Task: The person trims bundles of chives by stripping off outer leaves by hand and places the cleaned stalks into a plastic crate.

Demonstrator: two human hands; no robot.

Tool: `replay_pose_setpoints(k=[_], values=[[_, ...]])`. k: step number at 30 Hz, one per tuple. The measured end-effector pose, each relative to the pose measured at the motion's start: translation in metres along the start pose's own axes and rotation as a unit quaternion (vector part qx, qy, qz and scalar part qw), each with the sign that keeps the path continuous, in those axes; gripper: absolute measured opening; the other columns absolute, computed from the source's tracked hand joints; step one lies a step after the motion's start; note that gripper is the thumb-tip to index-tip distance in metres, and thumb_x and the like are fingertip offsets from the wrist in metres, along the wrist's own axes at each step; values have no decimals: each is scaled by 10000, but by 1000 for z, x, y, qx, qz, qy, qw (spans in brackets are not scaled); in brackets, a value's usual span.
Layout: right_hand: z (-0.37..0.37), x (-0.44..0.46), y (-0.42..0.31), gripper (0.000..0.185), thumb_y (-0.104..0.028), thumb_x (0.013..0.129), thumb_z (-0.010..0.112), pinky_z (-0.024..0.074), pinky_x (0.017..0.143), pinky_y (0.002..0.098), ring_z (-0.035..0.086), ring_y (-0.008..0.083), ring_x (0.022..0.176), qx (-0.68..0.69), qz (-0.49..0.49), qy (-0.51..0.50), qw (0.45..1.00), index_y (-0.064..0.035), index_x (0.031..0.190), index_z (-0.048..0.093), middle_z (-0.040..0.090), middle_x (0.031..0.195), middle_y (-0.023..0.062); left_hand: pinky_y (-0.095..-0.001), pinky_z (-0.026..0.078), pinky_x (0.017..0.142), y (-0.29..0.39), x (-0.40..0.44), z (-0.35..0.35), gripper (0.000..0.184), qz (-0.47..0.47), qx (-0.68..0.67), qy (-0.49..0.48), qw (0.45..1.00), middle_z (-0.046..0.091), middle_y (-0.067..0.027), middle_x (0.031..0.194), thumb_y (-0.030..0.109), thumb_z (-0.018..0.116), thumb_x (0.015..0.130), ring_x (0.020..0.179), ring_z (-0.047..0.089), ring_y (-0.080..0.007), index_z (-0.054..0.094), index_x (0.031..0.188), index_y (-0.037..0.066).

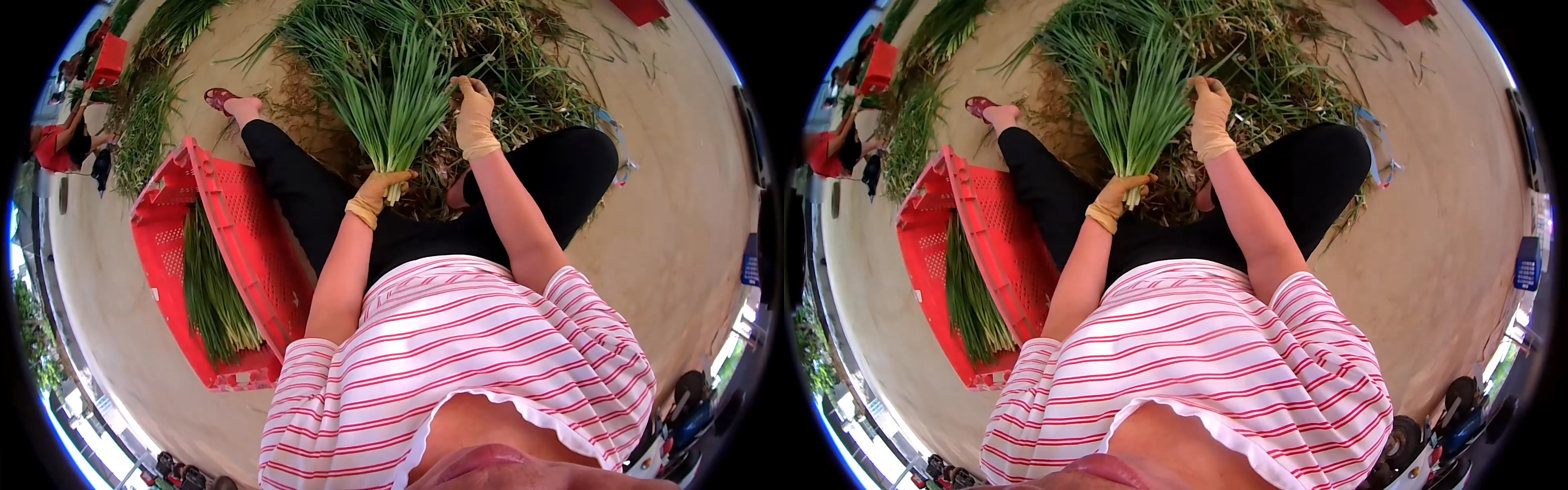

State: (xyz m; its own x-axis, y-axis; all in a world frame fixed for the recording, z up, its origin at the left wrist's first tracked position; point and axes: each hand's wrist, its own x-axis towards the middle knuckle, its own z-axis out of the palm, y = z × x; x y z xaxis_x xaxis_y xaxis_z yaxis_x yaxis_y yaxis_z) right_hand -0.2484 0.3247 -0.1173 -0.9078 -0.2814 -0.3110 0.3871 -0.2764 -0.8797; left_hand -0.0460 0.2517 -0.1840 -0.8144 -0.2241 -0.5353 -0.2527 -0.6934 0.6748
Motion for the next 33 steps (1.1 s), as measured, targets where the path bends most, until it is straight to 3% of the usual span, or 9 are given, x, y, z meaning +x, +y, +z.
replay_pose_setpoints(k=[14,16,18,20,22,25,27,30,33], values=[[42,-41,-17,71,-88,858,580,445,588,227,574,107,688,-127,-219,-221,942,-24,829,582,643,827,28,-203,449,468,-8,15,-11,211,-41,74,10,996,644,-64,770,86,703,730,561,580,-98,643,913,-2],[45,-80,-20,57,-73,849,587,449,580,223,569,112,673,-229,-422,-336,810,-24,821,577,640,834,40,-203,446,459,-14,13,-17,202,-52,66,13,996,643,-62,743,103,705,731,548,577,-96,652,895,-3],[44,-85,-30,43,-54,846,582,455,571,233,571,125,670,-270,-441,-349,782,-23,820,569,633,824,49,-202,442,450,-11,20,-21,197,-52,66,7,996,642,-61,716,120,708,731,534,574,-95,660,877,-3],[41,-73,-44,33,-34,829,603,476,588,229,585,131,656,-21,-312,-250,917,-48,807,583,633,816,50,-202,429,442,-15,18,-25,189,-88,91,59,990,637,-61,670,138,707,731,514,569,-94,673,851,-5],[44,-76,-88,67,-95,872,559,485,594,238,593,131,659,49,-378,-193,904,-47,839,592,633,816,51,-204,413,431,-14,13,-25,185,-100,101,71,987,629,-59,635,158,690,747,499,563,-93,679,837,-3],[25,-16,-105,239,-248,929,468,480,591,229,600,121,728,-8,-308,-133,942,-37,998,554,628,877,39,-212,405,418,-15,17,-28,202,-101,80,48,991,625,-55,638,186,649,785,487,555,-96,677,867,4],[13,10,-66,403,-318,860,585,475,620,244,601,131,775,-120,-197,-121,965,-23,1124,507,585,1030,57,-210,407,425,-15,18,-25,196,-100,75,47,991,625,-52,639,176,649,783,489,554,-95,676,873,3],[-5,-8,1,485,-437,774,644,470,721,296,614,184,790,-467,-29,-305,829,-2,987,630,641,841,114,-206,419,446,-13,15,-23,184,-99,61,52,992,633,-49,673,159,654,777,514,561,-96,671,881,9],[5,-55,40,494,-492,751,627,468,649,325,579,202,644,-666,-61,-390,632,-3,817,646,599,696,104,-211,432,460,-14,13,-21,188,-74,84,66,991,647,-67,762,152,677,758,554,573,-109,651,882,14]])
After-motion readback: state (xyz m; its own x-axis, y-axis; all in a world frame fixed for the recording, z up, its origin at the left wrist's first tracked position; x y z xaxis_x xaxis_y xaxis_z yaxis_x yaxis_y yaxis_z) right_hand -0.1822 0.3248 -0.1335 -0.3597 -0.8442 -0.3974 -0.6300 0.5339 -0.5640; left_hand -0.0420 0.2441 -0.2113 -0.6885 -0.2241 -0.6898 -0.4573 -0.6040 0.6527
